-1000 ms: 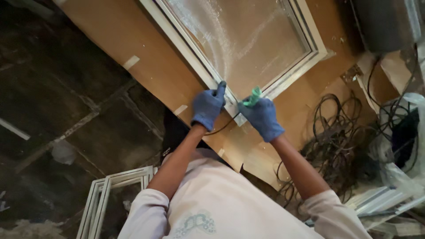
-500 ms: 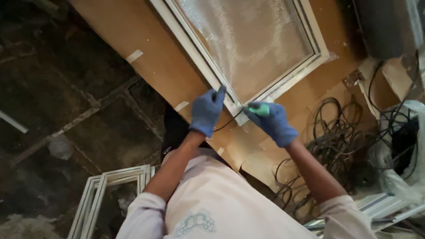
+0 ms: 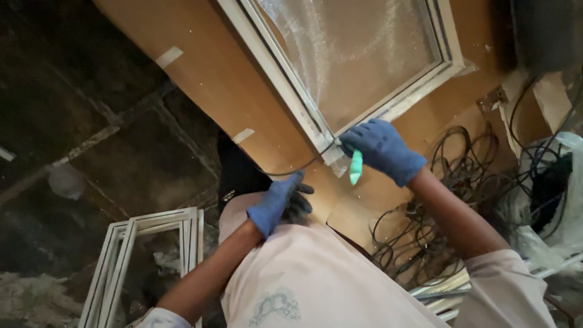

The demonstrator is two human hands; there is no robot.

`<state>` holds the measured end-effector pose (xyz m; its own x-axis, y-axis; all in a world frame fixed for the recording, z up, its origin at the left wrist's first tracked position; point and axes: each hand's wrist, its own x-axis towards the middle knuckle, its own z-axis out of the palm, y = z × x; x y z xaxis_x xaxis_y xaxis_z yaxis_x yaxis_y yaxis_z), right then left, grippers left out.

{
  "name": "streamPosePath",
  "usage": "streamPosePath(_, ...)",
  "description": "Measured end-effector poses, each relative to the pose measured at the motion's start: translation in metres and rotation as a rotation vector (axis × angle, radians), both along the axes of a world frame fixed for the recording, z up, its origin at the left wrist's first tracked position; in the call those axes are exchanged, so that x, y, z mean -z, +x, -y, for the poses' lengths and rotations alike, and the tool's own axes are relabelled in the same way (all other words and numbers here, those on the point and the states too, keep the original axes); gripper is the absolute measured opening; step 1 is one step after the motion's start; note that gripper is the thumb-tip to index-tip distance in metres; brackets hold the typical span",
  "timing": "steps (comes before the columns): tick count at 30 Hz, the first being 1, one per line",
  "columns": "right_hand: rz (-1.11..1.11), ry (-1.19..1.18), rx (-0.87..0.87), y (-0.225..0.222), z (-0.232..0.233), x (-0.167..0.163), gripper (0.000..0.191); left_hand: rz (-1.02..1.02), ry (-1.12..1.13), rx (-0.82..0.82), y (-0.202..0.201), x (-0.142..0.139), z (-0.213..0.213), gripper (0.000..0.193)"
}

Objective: The person presses a black rubber spline cord into the groove around a window screen frame using a green spline roller, working along the frame edges. They reposition the frame, pull the cord taut, and continue rolling it into the channel on each side.

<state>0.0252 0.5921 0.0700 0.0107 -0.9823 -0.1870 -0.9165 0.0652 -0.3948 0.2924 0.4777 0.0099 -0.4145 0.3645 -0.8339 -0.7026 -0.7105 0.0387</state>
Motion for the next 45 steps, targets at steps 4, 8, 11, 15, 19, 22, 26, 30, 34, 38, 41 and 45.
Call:
streamPosePath(4, -0.147, 0.045, -0.009, 0.015, 0.0, 0.0, 0.009, 0.085, 0.242, -0.321, 0.001, 0.023, -0.007, 0.052)
streamPosePath(8, -0.26, 0.124, -0.002, 0.029, 0.005, 0.003, 0.006, 0.065, 0.216, -0.63, -0.005, 0.041, -0.015, 0.037)
streamPosePath(11, -0.238, 0.048, 0.026, 0.027, 0.007, -0.001, 0.008, -0.005, -0.047, -0.724, -0.013, 0.04, -0.012, 0.029)
streamPosePath(15, -0.001, -0.149, 0.187, 0.023, -0.006, -0.012, 0.015, -0.316, -0.331, -0.698, -0.023, 0.008, 0.005, 0.02)
streamPosePath(19, 0.315, -0.217, 0.532, 0.05, -0.032, -0.012, 0.023, -0.971, -1.293, -0.103, -0.041, -0.035, 0.031, 0.016)
streamPosePath(22, 0.254, -0.21, 0.665, 0.068, -0.043, -0.001, 0.023, -1.205, -1.965, 0.265, -0.082, -0.05, 0.059, 0.018)
streamPosePath(26, 0.282, -0.152, 0.923, 0.082, -0.041, 0.01, 0.021, -1.238, -2.21, 0.374, -0.152, -0.05, 0.09, 0.006)
streamPosePath(30, 0.4, -0.147, 1.144, 0.089, -0.032, 0.013, 0.02, -1.21, -2.037, 0.393, -0.167, -0.034, 0.115, 0.009)
streamPosePath(34, 0.312, -0.192, 1.163, 0.093, -0.025, 0.013, 0.02, -1.078, -2.013, 0.443, -0.164, -0.01, 0.128, 0.013)
streamPosePath(38, 0.32, -0.122, 1.274, 0.094, -0.021, 0.012, 0.021, -1.128, -1.923, 0.342, -0.16, 0.007, 0.144, 0.019)
streamPosePath(41, 0.349, -0.116, 1.198, 0.089, -0.017, 0.011, 0.02, -1.16, -1.907, 0.242, -0.158, 0.013, 0.149, 0.019)
streamPosePath(45, 0.253, -0.101, 1.055, 0.081, -0.011, 0.008, 0.019, -1.164, -1.885, 0.206, -0.16, 0.021, 0.149, 0.02)
